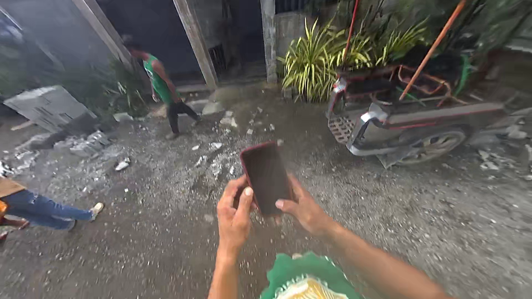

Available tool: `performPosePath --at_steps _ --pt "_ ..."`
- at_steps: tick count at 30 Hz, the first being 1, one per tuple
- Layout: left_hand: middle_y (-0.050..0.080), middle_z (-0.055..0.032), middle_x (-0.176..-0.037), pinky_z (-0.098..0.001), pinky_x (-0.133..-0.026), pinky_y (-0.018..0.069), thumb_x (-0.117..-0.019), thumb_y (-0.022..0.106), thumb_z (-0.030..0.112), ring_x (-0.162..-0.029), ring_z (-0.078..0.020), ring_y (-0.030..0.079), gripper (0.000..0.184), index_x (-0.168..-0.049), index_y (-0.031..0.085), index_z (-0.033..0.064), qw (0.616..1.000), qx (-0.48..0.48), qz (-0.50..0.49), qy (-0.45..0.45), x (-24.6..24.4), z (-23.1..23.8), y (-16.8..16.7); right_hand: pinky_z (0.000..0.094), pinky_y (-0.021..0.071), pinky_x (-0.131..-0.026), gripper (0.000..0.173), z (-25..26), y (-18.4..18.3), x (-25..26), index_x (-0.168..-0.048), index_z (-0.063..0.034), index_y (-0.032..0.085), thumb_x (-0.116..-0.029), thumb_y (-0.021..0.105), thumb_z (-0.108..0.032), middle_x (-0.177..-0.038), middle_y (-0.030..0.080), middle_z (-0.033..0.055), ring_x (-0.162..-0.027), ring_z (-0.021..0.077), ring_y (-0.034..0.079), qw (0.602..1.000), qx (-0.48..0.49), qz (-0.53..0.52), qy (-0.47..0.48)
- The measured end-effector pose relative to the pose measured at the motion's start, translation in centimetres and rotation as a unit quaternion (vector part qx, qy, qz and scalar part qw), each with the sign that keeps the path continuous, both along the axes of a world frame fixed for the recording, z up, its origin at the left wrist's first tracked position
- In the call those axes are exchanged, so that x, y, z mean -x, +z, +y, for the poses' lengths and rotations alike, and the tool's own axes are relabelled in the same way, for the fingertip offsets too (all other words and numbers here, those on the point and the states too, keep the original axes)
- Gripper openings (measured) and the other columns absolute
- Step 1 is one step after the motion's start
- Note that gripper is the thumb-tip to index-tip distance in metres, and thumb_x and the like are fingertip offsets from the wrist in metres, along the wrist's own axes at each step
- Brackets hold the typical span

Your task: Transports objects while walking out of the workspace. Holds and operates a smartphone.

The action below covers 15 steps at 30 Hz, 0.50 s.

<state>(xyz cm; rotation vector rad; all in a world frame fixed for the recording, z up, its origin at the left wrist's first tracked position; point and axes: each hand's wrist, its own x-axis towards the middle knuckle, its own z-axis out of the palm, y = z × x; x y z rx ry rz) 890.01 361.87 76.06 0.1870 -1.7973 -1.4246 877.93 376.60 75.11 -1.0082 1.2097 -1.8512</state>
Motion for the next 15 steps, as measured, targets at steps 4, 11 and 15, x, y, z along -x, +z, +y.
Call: performPosePath --at_steps 4,11,15 --pt "0.071 -0.0062 -0.107 -0.0253 -0.062 0.0581 -0.1068 0.05 0.018 -0.072 -0.0108 0.065 0.036 -0.136 0.059 0.0001 1.0 0.004 -0.01 0.0 -0.5 0.25 0.01 0.0412 0.0639 -0.07 0.064 0.61 -0.06 -0.07 -0.15 -0.0101 0.033 -0.094 0.064 -0.017 -0.123 0.064 0.0143 -0.092 0.0262 0.071 1.0 -0.014 -0.017 0.01" --pt "0.067 -0.008 -0.113 -0.0267 -0.064 0.0583 -0.1042 0.052 0.018 -0.074 -0.0126 0.064 0.041 -0.142 0.056 0.0012 1.0 0.015 -0.01 -0.013 -0.69 0.47 -0.07 0.0424 0.0636 -0.072 0.061 0.92 -0.37 -0.06 -0.151 -0.0146 0.034 -0.0949 0.058 -0.011 -0.126 0.062 0.0161 -0.095 0.028 0.07 0.999 0.0 -0.029 0.022" --pt "0.066 -0.0078 -0.111 -0.0265 -0.064 0.0588 -0.1033 0.053 0.016 -0.075 -0.0127 0.065 0.04 -0.14 0.056 0.0009 1.0 0.025 -0.011 -0.004 -0.46 0.55 -0.3 0.0415 0.0646 -0.068 0.051 0.59 0.08 -0.39 -0.145 -0.0093 0.041 -0.0981 0.058 -0.016 -0.121 0.065 0.0159 -0.093 0.0282 0.072 0.999 -0.02 -0.031 -0.026"
